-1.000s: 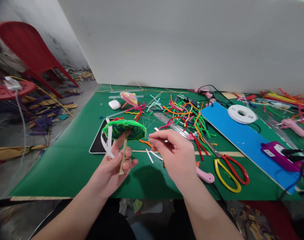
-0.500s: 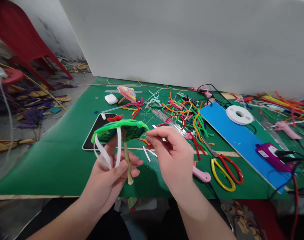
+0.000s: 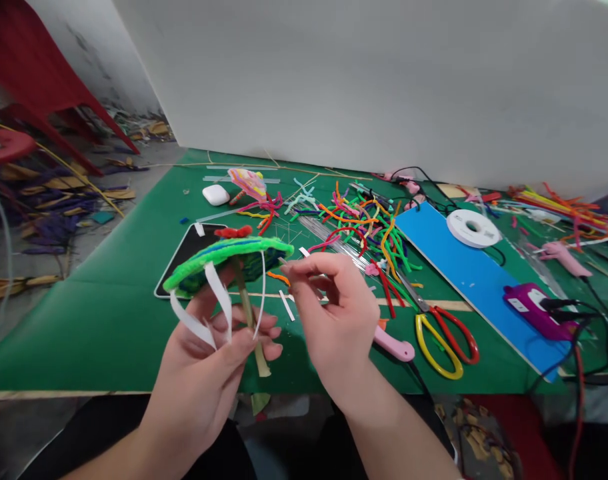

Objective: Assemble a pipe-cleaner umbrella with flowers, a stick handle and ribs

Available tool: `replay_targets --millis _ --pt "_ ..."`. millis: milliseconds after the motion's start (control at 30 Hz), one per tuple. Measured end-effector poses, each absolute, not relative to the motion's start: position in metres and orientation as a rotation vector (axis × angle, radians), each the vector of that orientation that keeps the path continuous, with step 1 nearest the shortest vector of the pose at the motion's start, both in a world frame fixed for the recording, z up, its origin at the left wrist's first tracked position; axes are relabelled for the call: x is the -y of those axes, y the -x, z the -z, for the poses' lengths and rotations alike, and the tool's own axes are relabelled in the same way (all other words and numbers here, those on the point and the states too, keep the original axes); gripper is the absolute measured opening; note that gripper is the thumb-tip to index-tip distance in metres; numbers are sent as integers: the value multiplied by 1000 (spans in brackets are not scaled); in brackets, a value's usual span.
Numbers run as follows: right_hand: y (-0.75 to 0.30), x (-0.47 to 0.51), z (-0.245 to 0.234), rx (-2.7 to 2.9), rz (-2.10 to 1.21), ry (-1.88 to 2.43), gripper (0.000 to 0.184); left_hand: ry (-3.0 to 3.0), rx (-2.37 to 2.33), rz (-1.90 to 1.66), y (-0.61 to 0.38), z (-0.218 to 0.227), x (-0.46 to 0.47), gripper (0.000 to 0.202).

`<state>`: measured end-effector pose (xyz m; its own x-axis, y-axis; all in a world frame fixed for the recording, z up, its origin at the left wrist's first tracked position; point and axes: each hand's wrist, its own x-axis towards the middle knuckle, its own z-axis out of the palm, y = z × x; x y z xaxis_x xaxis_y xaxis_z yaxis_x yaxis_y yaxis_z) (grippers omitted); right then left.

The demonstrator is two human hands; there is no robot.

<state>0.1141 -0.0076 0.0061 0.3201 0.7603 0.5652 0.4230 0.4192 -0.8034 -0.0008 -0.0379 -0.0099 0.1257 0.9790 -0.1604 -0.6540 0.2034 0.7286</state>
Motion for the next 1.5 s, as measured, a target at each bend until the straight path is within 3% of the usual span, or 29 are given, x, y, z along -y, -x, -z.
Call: replay_targets --millis 267,567,1133,1500 --pt "-115 8 -6 1341 -250 1184 12 -533 -741 -1260 4 5 38 67" --pt "-114 8 -7 1327 -213 1168 14 -512 -727 -1254 3 2 36 58" --pt "-119 7 -6 1353 -265 949 31 -475 -733 -1250 3 0 36 68" --pt "-119 7 -4 1333 -220 1000 28 -538 -757 -1250 1 5 39 52"
